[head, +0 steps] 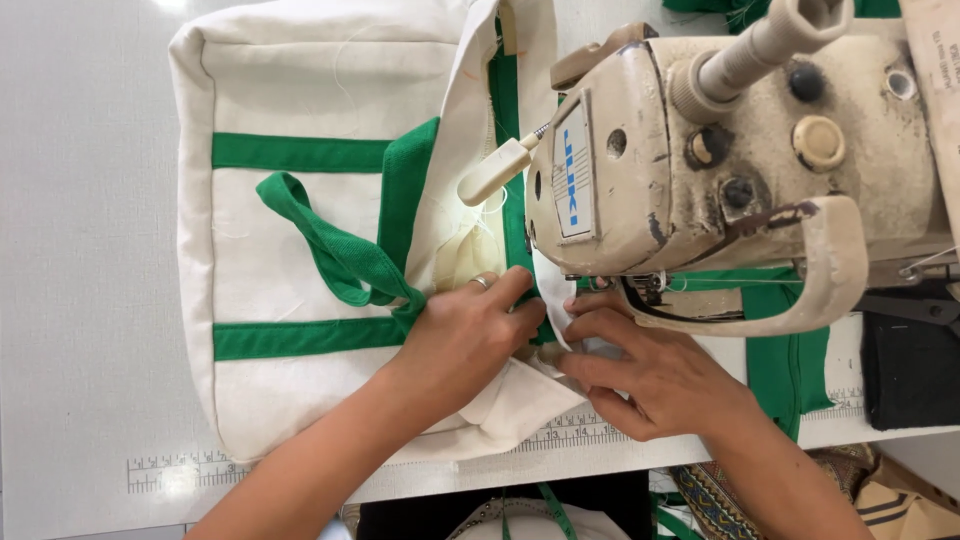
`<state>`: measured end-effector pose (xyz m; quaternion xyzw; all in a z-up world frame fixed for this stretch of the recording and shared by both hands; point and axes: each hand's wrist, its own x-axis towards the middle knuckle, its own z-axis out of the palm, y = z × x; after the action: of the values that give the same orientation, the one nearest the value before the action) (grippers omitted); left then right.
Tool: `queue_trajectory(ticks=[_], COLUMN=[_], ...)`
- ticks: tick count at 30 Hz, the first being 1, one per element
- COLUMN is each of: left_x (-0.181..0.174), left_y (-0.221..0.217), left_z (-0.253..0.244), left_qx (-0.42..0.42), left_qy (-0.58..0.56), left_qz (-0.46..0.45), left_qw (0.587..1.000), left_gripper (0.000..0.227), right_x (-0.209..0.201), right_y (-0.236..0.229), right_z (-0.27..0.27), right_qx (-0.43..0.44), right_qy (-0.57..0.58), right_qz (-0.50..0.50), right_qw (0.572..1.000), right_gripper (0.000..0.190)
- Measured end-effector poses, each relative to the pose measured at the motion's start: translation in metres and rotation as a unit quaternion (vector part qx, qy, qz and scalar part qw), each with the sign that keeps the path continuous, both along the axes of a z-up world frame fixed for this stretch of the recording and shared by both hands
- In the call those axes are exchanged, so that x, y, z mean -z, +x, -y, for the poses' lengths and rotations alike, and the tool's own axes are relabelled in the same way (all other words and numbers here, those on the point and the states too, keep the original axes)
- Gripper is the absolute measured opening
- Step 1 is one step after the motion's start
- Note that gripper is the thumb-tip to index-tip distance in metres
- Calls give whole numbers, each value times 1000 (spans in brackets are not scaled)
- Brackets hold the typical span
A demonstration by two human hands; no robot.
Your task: The person sews a green fabric strip onto the edge of a white tote bag using a sewing machine. They guide the fabric under the needle, stitch along the edge, and then use scissors to cut the thread and trim excess material.
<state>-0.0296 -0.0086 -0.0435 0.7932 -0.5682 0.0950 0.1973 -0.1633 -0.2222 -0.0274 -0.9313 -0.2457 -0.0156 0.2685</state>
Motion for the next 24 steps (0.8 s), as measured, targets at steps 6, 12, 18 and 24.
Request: queue_trajectory(ticks=[6,12,18,24], left_x=[-6,-5,-2,1], left_y=[4,5,3,1], left_z=[2,6,4,-3], left_qx=[50,91,112,108], left_qy=[-59,-99,-78,-42], left_qz=[14,89,92,60], left_qw=[997,987,986,991], left_gripper=[8,12,14,21], right_x=[-7,-5,-4,-7], right_y=[-1,-1,-2,-2], right_z=[-3,-2,-1,-1], right_qx=[34,34,19,10], right_qy=[-24,-14,-12,-10], right_qz=[17,28,28,32], right_qw=[999,999,999,999], right_gripper=[14,17,22,28])
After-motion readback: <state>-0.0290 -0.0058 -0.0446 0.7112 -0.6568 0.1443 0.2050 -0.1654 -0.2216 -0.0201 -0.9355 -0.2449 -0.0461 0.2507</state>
